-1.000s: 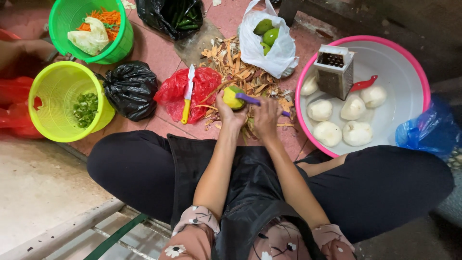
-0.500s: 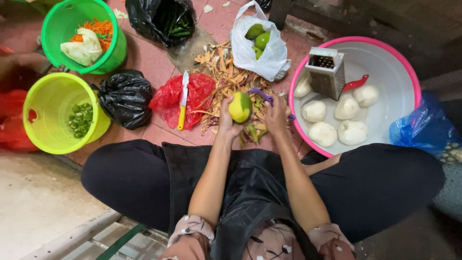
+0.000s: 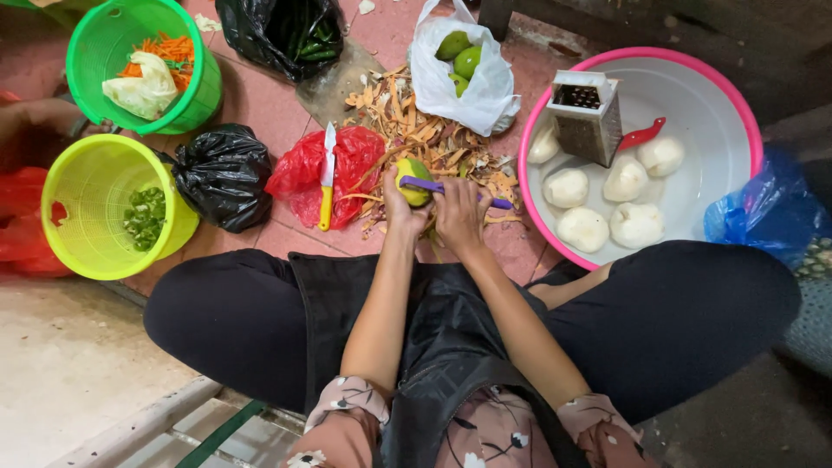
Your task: Peeling mangoes using a handheld peeler while sitting on the floor.
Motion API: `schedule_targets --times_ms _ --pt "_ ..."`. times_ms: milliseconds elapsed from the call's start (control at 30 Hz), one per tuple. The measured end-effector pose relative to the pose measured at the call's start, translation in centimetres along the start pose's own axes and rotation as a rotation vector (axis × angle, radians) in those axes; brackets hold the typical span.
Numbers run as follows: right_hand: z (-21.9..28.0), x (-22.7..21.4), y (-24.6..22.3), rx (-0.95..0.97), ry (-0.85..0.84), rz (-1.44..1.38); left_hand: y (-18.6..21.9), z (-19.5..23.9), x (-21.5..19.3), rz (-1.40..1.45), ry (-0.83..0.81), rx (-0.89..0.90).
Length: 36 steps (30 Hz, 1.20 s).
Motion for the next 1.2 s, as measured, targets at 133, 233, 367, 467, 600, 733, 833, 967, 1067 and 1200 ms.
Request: schedule_targets --times_ms 133,233,367,467,600,733,833,967,1067,1200 --pt "-0.5 -0.1 0.6 0.034 -0.028 -0.032 -1.0 -1.2 -1.3 -0.07 0.01 -0.003" --pt "-1.0 1.1 2.2 0.069 -0.072 -0.068 -1.4 -1.5 -1.7 -0.133 0.015 0.041" --pt "-1.2 3.8 7.6 0.203 -0.134 -0.124 -2.7 1.7 0.2 -0.308 -0.061 0.025" --pt "0.4 4.9 9.6 0.286 -0.101 -0.142 -2.7 2.7 1.1 -0.34 -0.094 0.012" --pt "1.0 2.9 5.4 0.195 -0.009 -0.125 -0.3 1.8 1.9 -0.256 -0.075 0.017" --pt "1.3 1.6 1.2 0.136 -0.066 -0.095 0.8 -0.3 -0.9 -0.234 -0.011 0.028" --pt "1.0 1.3 1.2 0.114 -0.091 -0.065 0.3 -0.1 -0.9 -0.242 0.012 0.012" --pt "0.6 1.2 1.8 0.162 -0.116 -0.088 0.0 0.5 -0.4 -0.316 0.018 0.045" --pt "0.4 1.3 2.4 0.189 -0.143 -0.132 0.0 1.7 0.3 -0.384 0.034 0.06" --pt "0.4 2.4 3.4 0.238 -0.208 -0.216 -0.1 1.4 -0.4 -0.433 0.052 0.069"
Point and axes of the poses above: each hand's wrist, its own z-axis away from the middle knuckle, its own x-axis out of the palm, y = z × x, the point moved 7 cm from there along -z, towards the middle knuckle, and after that the axes turned 14 degrees about -y, right-handed, at the moved point
